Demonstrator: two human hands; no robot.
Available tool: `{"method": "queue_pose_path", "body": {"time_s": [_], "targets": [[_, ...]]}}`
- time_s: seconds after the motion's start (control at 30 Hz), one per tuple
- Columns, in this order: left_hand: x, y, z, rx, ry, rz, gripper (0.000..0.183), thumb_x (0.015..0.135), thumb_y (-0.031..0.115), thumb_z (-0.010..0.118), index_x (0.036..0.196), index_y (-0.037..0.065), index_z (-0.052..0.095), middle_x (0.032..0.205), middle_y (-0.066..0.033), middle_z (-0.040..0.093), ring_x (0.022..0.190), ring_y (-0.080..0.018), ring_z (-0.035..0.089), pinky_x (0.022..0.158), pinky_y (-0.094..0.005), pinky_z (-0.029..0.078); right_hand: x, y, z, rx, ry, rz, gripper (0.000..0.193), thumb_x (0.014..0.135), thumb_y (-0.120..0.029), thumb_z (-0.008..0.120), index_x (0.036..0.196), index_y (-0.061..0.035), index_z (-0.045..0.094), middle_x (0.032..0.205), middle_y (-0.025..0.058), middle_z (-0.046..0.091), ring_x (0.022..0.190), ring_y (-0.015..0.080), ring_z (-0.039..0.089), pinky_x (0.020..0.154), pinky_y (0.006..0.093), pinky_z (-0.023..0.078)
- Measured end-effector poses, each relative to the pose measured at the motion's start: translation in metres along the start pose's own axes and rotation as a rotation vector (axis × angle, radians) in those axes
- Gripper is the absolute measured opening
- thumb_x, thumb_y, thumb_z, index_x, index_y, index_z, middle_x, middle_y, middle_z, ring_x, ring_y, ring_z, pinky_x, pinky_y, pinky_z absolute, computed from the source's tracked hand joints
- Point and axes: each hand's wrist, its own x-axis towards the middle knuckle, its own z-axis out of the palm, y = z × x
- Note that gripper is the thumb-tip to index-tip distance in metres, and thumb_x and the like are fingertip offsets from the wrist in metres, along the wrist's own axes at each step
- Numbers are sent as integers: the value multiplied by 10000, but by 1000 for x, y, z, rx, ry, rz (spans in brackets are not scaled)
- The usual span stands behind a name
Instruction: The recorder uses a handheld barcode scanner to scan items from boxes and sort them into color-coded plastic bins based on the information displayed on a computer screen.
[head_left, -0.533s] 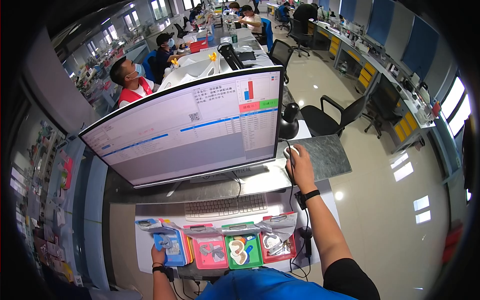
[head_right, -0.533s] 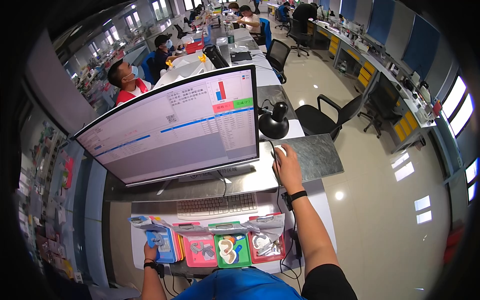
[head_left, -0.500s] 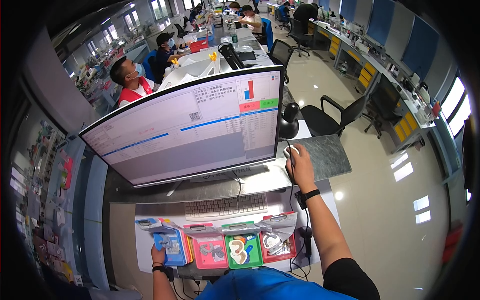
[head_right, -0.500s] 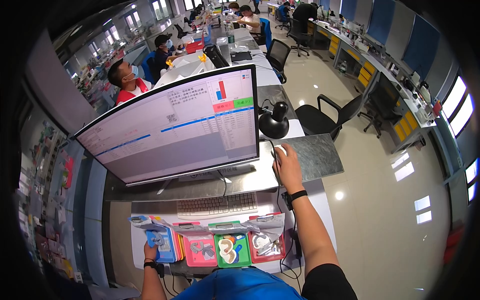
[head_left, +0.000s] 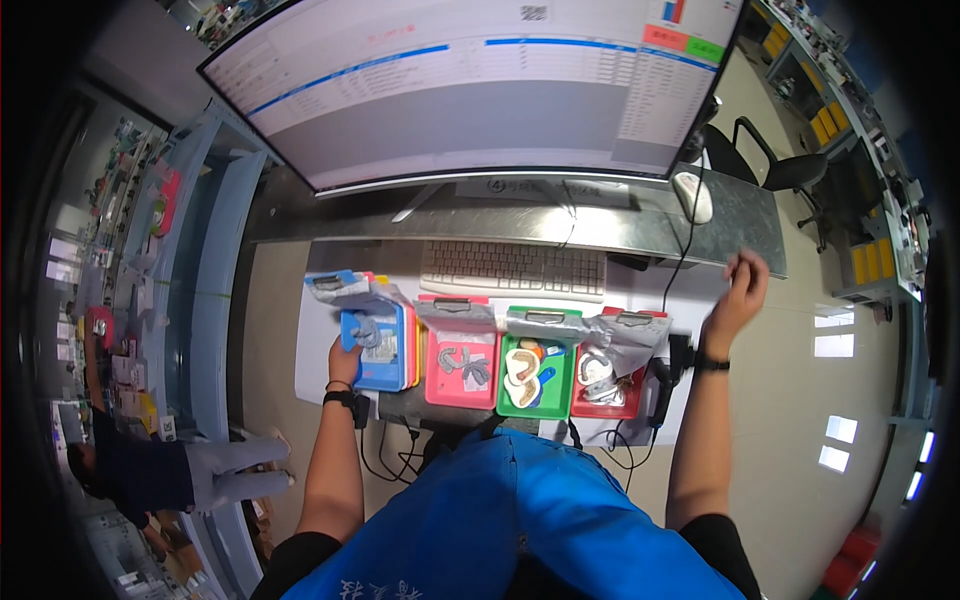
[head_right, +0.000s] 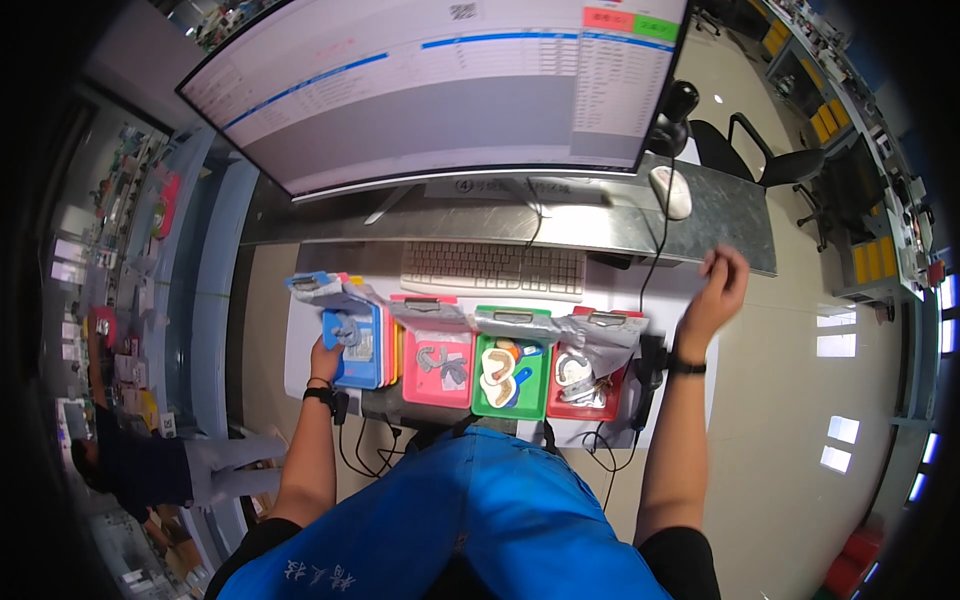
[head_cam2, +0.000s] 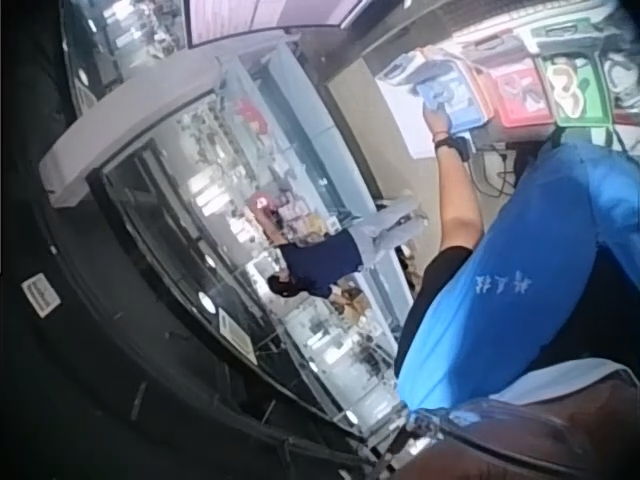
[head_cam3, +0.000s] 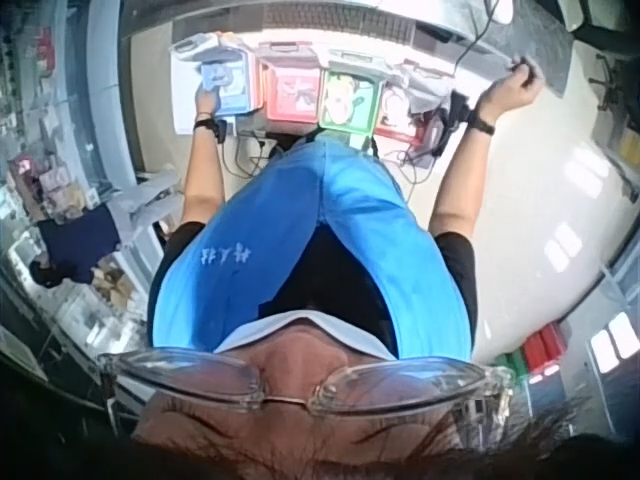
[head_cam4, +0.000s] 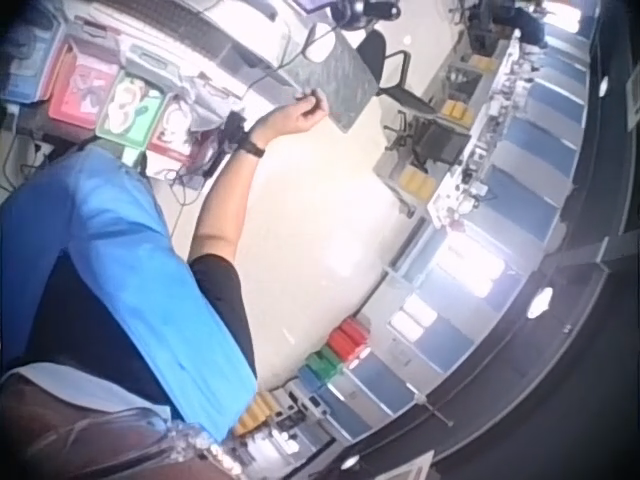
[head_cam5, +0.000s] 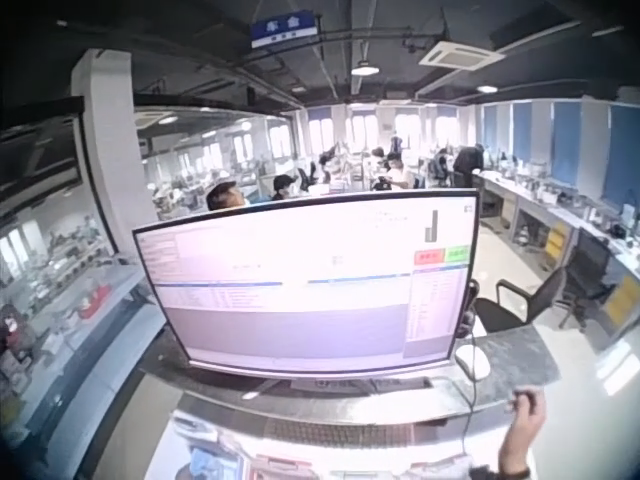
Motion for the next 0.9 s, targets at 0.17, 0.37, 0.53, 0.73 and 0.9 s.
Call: {"method": "queue_pose_path", "body": {"time_s": [0.17, 0.37, 0.53, 0.73, 0.9], "targets": [[3, -2, -4, 11, -78, -94, 340, 948, 48, 707, 1285, 6, 709, 1141, -137, 789, 1052, -275, 752, 959, -399, 562, -158, -59, 4, -343, -566, 171, 168, 1000, 6, 537, 979, -25, 700, 833, 43, 702, 704, 118, 617, 637, 260, 456], [-19, 20, -37, 89, -109, -18, 304, 957, 46, 702, 1256, -4, 717, 1126, -141, 797, 1035, -260, 762, 956, -389, 563, -255, -65, 22, -531, -951, 209, 135, 964, -120, 625, 1002, -49, 733, 863, 153, 721, 732, 307, 708, 675, 417, 547], [-78, 76, -81, -130, -279, -2, 308, 979, 30, 677, 1281, -30, 687, 1190, -113, 775, 1077, -208, 723, 976, -359, 548, -294, -51, 7, -822, -895, 341, 198, 975, -230, 650, 1003, -49, 725, 827, 184, 729, 760, 371, 720, 687, 494, 550], [-108, 123, -19, -257, -456, -10, 313, 983, 44, 669, 1287, -30, 674, 1189, -123, 766, 1092, -224, 714, 987, -370, 537, -331, -21, -21, -949, -1000, 956, 768, 1030, -671, 480, 644, -74, 771, 659, 106, 743, 667, 325, 749, 715, 467, 593], [-97, 127, 48, -141, -404, 195, 339, 949, 71, 678, 1277, -13, 653, 1199, -245, 738, 1166, -428, 699, 987, -470, 543, -372, 6, -20, 12, -497, 1663, 547, 1081, -538, 548, 1263, -24, 584, 983, 166, 793, 645, 153, 677, 534, 266, 568]]}}
